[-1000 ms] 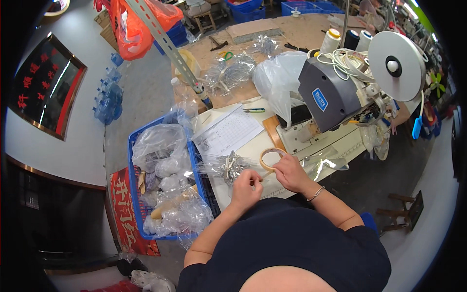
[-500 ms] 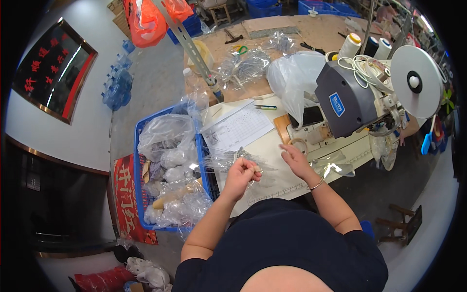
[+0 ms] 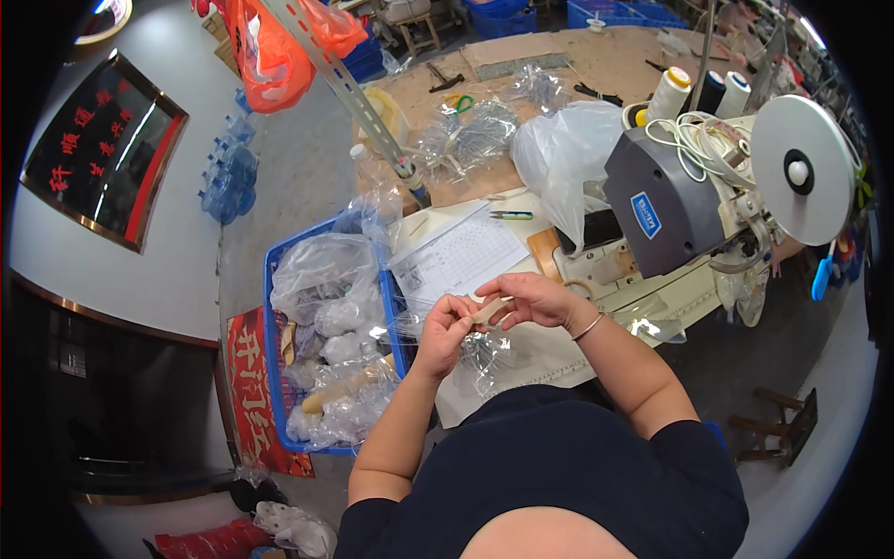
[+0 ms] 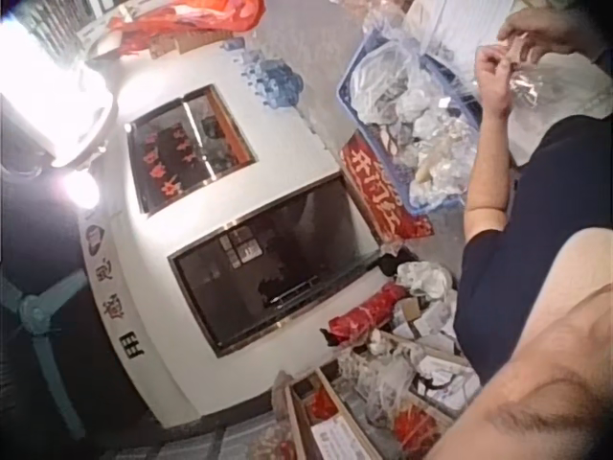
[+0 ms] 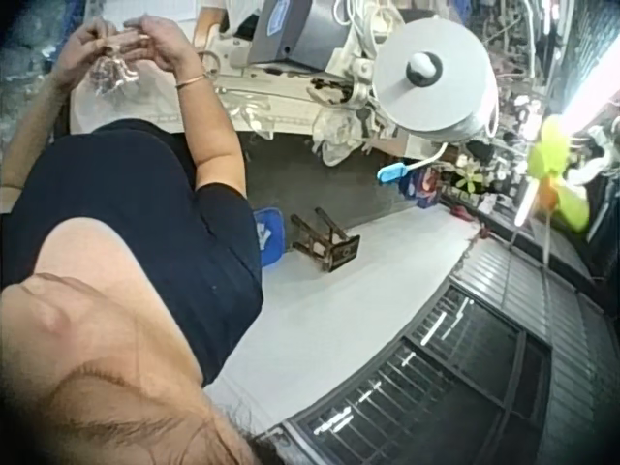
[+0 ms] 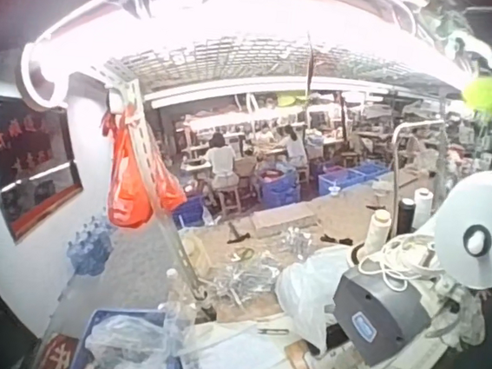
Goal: The person sits at a sewing machine and repeatedly sews small clear plastic bags filled with metal hardware. They place each bag under the presser foot, stitch a line across it, and then remove it. The person also uses scissors to trim threads and a pencil to mark a document on the table.
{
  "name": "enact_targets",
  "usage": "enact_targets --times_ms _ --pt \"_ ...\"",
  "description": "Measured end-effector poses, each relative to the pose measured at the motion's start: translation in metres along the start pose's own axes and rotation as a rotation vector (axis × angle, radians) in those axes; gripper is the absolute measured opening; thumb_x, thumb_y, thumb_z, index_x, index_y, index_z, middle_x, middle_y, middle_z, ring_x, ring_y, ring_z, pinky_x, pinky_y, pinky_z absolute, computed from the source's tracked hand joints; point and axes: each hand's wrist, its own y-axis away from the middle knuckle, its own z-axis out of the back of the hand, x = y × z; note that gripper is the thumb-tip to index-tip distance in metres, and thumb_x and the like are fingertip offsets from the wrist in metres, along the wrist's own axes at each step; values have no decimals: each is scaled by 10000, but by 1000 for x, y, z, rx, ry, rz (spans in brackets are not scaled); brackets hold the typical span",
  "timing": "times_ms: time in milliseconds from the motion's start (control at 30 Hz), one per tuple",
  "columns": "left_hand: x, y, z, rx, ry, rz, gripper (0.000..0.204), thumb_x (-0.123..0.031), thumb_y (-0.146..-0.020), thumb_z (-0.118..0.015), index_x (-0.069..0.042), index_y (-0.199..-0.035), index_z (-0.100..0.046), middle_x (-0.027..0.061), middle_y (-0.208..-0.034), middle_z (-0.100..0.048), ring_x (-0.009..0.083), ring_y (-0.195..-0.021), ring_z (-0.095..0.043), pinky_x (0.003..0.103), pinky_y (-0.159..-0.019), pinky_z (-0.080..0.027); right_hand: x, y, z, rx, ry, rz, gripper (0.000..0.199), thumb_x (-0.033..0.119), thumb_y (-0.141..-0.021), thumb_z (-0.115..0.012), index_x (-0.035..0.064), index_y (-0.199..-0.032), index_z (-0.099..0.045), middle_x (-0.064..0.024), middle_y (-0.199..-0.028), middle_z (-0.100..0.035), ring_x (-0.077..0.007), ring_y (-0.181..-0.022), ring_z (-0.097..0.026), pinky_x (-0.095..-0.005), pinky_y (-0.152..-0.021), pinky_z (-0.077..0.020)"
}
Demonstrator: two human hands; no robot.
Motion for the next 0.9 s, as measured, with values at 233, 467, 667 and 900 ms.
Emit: enact_targets --times_ms 233,467,667,900 --pt "31 1 20 -344 -225 268 91 -66 -878 -554 -32 -897 -472 92 -864 -571 183 -775 -640 255 -605 -527 -14 -27 24 -230 546 51 297 51 -774 -686 -17 -1037 -567 -14 -749 -597 -77 -670 -580 -209 -595 -480" --pt "58 2 34 -407 -375 582 134 -72 -889 -544 30 -931 -468 120 -848 -577 199 -657 -656 246 -545 -548 -48 -60 30 -378 1428 -19 406 194 -641 -694 28 -995 -584 -148 -805 -649 -307 -787 -634 -385 -697 -501" --pt "31 19 28 -258 -686 626 215 -79 -836 -596 59 -995 -553 120 -831 -636 164 -676 -654 252 -580 -537 -46 -64 11 -372 1673 -131 360 186 -644 -695 49 -960 -590 -154 -870 -648 -323 -850 -623 -419 -738 -496" --pt "22 24 24 -287 -1144 200 141 -77 -767 -646 -7 -888 -628 102 -772 -648 170 -629 -615 294 -623 -504 -53 -28 37 -283 1410 298 391 117 -691 -687 72 -1059 -565 -153 -1163 -506 -325 -1083 -488 -406 -902 -420"
